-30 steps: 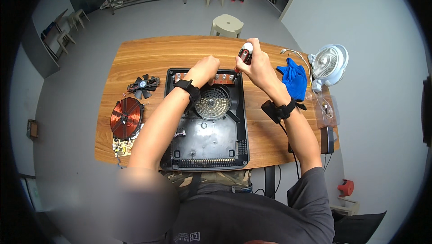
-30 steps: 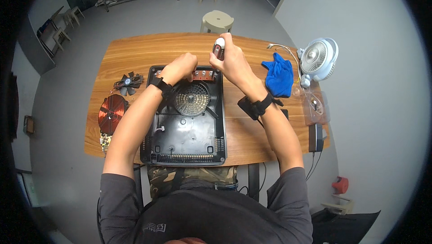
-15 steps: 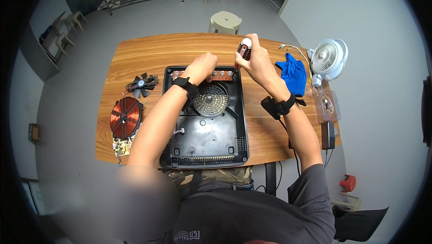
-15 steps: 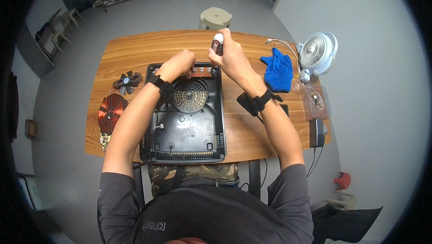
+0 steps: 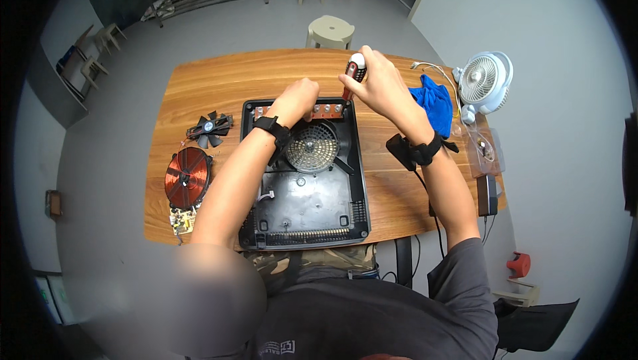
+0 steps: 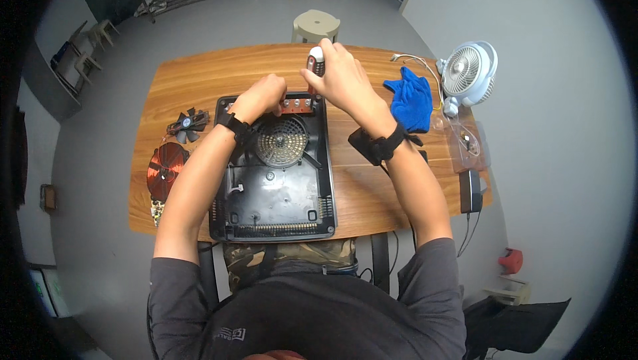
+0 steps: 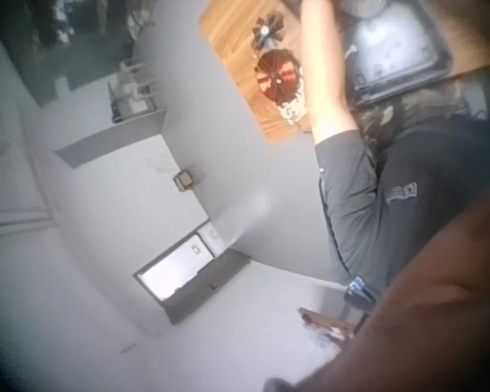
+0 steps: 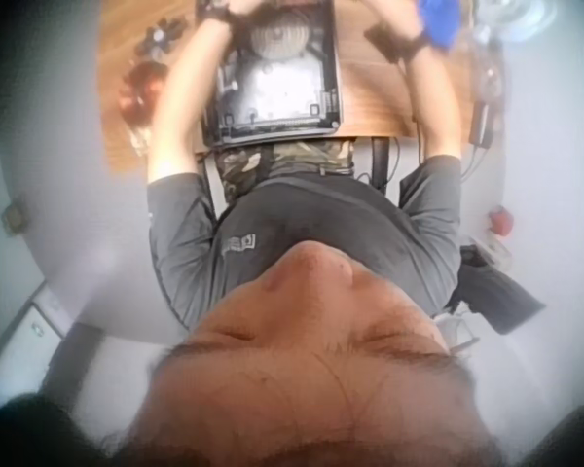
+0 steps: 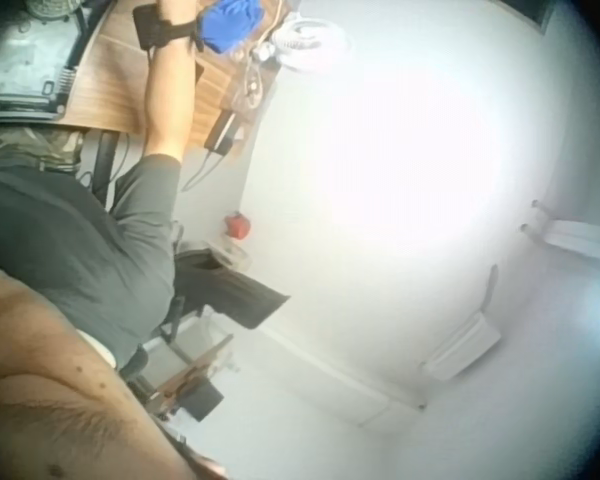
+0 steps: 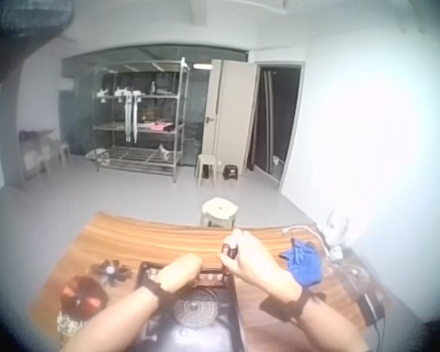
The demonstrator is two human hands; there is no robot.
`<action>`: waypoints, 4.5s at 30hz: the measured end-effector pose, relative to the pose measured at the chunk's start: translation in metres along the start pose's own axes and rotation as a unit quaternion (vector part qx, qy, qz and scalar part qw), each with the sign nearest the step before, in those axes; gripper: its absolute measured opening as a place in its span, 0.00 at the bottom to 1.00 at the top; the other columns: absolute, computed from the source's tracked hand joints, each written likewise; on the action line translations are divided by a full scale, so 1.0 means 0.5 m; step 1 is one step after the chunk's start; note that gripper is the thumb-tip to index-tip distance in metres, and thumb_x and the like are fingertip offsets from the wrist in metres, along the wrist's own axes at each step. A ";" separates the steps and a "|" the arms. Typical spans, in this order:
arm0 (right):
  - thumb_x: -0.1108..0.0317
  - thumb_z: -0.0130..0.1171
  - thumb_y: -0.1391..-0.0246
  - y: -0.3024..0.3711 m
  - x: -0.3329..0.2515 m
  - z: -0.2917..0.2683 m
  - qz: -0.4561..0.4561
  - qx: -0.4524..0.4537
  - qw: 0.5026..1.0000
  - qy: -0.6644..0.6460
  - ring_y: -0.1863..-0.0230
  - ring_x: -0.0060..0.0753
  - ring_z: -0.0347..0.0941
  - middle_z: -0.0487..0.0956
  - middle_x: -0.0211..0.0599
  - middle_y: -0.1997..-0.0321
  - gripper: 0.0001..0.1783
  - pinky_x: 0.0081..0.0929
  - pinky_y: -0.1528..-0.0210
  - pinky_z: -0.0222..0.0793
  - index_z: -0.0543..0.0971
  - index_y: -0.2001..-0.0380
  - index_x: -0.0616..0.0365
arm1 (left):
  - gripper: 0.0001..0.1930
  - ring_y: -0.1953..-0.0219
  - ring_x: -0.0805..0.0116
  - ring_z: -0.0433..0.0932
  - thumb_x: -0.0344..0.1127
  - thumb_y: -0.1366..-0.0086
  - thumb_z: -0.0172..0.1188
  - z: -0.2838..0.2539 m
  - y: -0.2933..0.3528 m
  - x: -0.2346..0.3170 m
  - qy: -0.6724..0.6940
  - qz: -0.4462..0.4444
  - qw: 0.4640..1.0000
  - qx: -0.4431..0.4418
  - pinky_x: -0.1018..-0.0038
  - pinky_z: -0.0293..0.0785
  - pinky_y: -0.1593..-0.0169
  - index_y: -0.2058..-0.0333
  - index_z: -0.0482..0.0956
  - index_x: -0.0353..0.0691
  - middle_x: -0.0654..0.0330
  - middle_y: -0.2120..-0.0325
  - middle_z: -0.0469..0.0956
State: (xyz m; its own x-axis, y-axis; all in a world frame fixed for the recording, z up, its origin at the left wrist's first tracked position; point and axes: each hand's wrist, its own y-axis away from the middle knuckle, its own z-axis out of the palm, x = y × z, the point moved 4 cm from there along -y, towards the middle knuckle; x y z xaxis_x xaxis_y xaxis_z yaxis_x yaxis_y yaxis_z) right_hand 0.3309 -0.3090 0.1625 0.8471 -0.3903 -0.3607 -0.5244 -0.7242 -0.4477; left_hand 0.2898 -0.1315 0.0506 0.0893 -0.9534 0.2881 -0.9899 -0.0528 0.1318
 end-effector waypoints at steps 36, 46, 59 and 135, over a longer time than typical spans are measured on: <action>0.62 0.52 0.41 -0.062 0.004 -0.005 -0.038 -0.156 0.986 0.032 0.55 0.52 0.77 0.80 0.46 0.60 0.13 0.44 0.51 0.72 0.80 0.68 0.59 | 0.19 0.63 0.51 0.85 0.25 0.61 0.79 -0.003 -0.006 0.008 -0.007 0.017 0.999 -0.026 0.63 0.80 0.59 0.66 0.86 0.33 0.45 0.68 0.85; 0.61 0.56 0.46 -0.058 -0.009 -0.029 0.030 -0.226 0.960 0.163 0.56 0.53 0.82 0.85 0.49 0.62 0.14 0.46 0.52 0.76 0.84 0.63 0.57 | 0.17 0.65 0.55 0.86 0.25 0.60 0.78 -0.008 0.001 0.014 -0.030 -0.002 0.999 -0.032 0.65 0.81 0.61 0.67 0.86 0.32 0.45 0.71 0.85; 0.57 0.52 0.42 -0.064 -0.023 -0.019 0.025 -0.185 0.965 0.183 0.56 0.55 0.81 0.85 0.49 0.63 0.18 0.47 0.53 0.76 0.81 0.59 0.58 | 0.17 0.64 0.54 0.86 0.24 0.60 0.78 0.010 -0.009 -0.001 -0.022 0.017 1.000 -0.013 0.65 0.81 0.59 0.67 0.87 0.33 0.47 0.68 0.86; 0.58 0.64 0.46 -0.031 -0.022 -0.038 -0.047 -0.106 0.987 0.110 0.55 0.54 0.79 0.81 0.47 0.58 0.17 0.47 0.54 0.76 0.76 0.62 0.59 | 0.18 0.64 0.56 0.86 0.26 0.62 0.79 0.025 -0.024 -0.015 -0.025 0.036 0.999 -0.002 0.66 0.81 0.58 0.68 0.88 0.34 0.49 0.69 0.86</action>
State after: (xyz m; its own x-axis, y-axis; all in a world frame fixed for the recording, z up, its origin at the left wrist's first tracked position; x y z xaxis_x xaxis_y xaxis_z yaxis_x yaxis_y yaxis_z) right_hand 0.3313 -0.3043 0.1887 0.9014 -0.4131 -0.1295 -0.4329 -0.8564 -0.2816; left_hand 0.2998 -0.1271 0.0350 0.0129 -0.9685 0.2485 -0.9930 0.0168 0.1168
